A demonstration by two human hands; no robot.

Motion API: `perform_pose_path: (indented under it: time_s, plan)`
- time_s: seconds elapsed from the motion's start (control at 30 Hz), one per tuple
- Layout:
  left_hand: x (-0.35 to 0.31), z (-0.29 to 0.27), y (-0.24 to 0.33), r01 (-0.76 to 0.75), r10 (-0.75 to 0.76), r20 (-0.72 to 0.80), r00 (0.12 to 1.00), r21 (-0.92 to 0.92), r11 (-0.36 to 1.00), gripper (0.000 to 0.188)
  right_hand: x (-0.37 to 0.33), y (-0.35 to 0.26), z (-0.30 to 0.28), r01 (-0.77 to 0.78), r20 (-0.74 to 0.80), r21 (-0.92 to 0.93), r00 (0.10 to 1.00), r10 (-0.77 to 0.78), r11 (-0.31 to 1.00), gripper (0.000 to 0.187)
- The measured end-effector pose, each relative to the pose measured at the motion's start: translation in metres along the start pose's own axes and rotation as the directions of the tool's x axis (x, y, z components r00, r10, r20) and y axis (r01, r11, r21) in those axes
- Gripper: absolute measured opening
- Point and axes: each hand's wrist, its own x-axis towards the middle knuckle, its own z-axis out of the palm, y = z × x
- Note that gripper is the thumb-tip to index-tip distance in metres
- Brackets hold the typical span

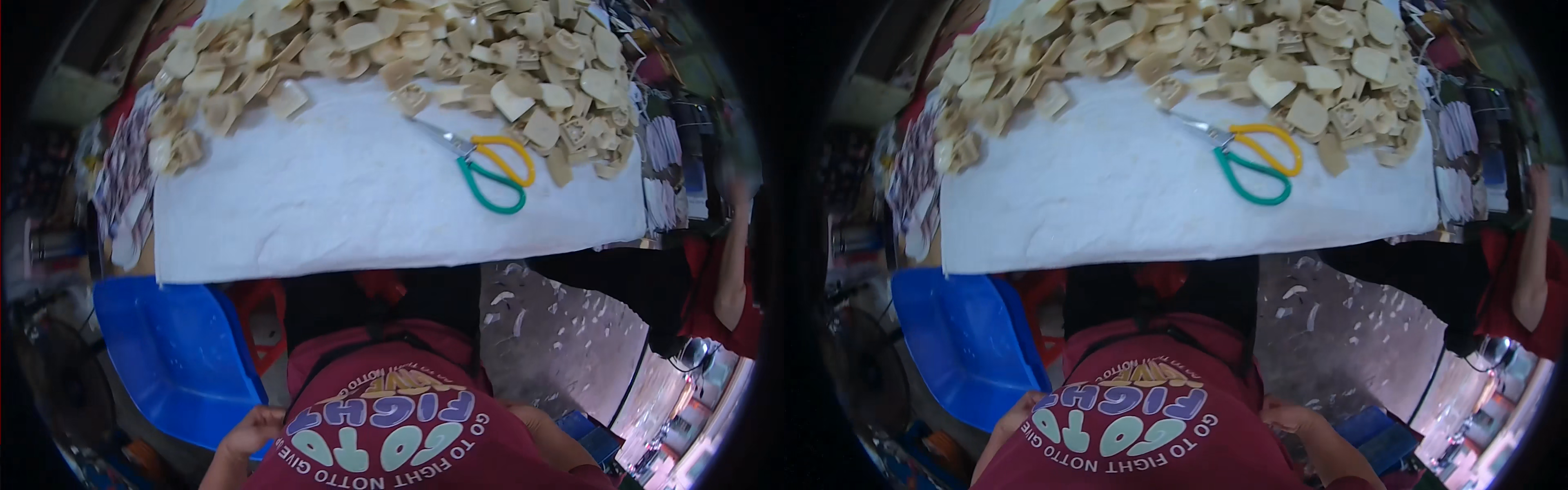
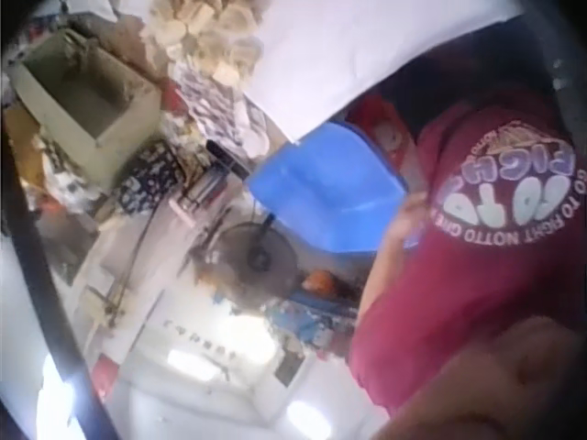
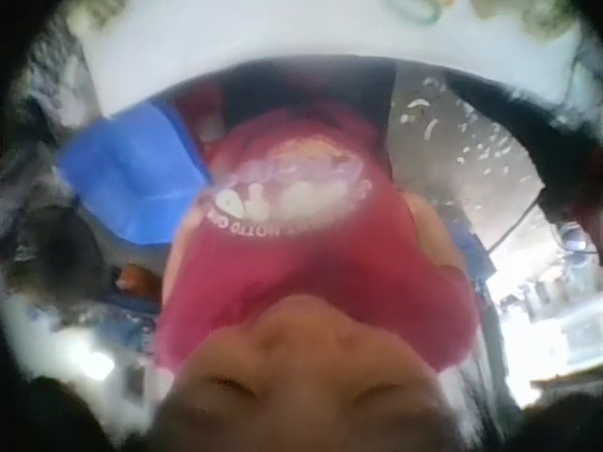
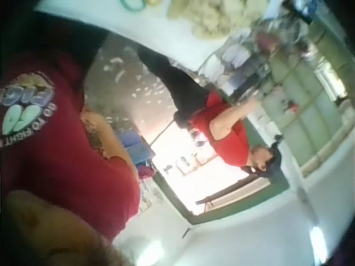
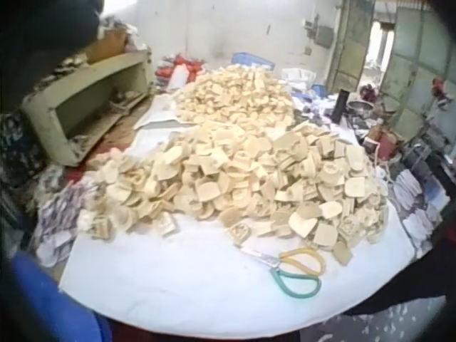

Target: The person pours colorful soap pieces from a red plastic bag into a blue basin, then places the bag on a table. They proceed to pick up individual beige soap pieces and wrap each one in a small white paper sheet, folding the paper around the soap. The wrapped items are placed on the table among a large pile of unwrapped soap pieces.

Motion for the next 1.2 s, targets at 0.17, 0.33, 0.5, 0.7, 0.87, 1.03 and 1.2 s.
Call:
perform_pose_path:
  time_s: [0.17,0.33,0.5,0.7,0.87,1.03,1.2]
  plan:
    - [0.017,0.004,-0.004,-0.124,0.122,0.030,0.992,0.080,0.989,0.007,-0.005,-0.023,0.006,0.134,-0.058,-0.283,0.986,-0.156,0.950,0.016]
    - [0.057,0.049,0.040,-0.336,0.326,0.100,0.940,0.109,0.936,0.005,-0.014,-0.088,0.019,0.506,0.209,-0.559,0.853,-0.479,0.657,0.012]
    - [0.079,0.066,0.060,-0.338,0.328,0.290,0.899,-0.017,0.941,0.005,-0.014,-0.133,0.112,0.678,0.191,-0.676,0.540,-0.820,0.289,0.028]
    - [0.067,0.074,0.071,-0.333,0.358,0.397,0.845,-0.133,0.934,0.004,-0.009,-0.129,0.119,0.733,0.315,-0.644,0.517,-0.796,0.221,0.029]
    - [0.068,0.086,0.072,-0.326,0.273,0.437,0.857,0.049,0.944,0.005,-0.017,-0.098,0.105,0.741,0.118,-0.138,0.671,-0.732,0.657,0.022]
    - [0.072,0.103,0.066,-0.357,0.245,0.418,0.875,0.214,0.909,0.005,-0.038,-0.085,0.110,0.838,-0.076,0.042,0.546,-0.835,0.544,0.021]
    - [0.059,0.078,0.070,-0.355,0.255,0.379,0.889,0.224,0.908,0.004,-0.051,-0.115,0.133,0.905,0.019,0.015,0.425,-0.905,0.426,0.023]
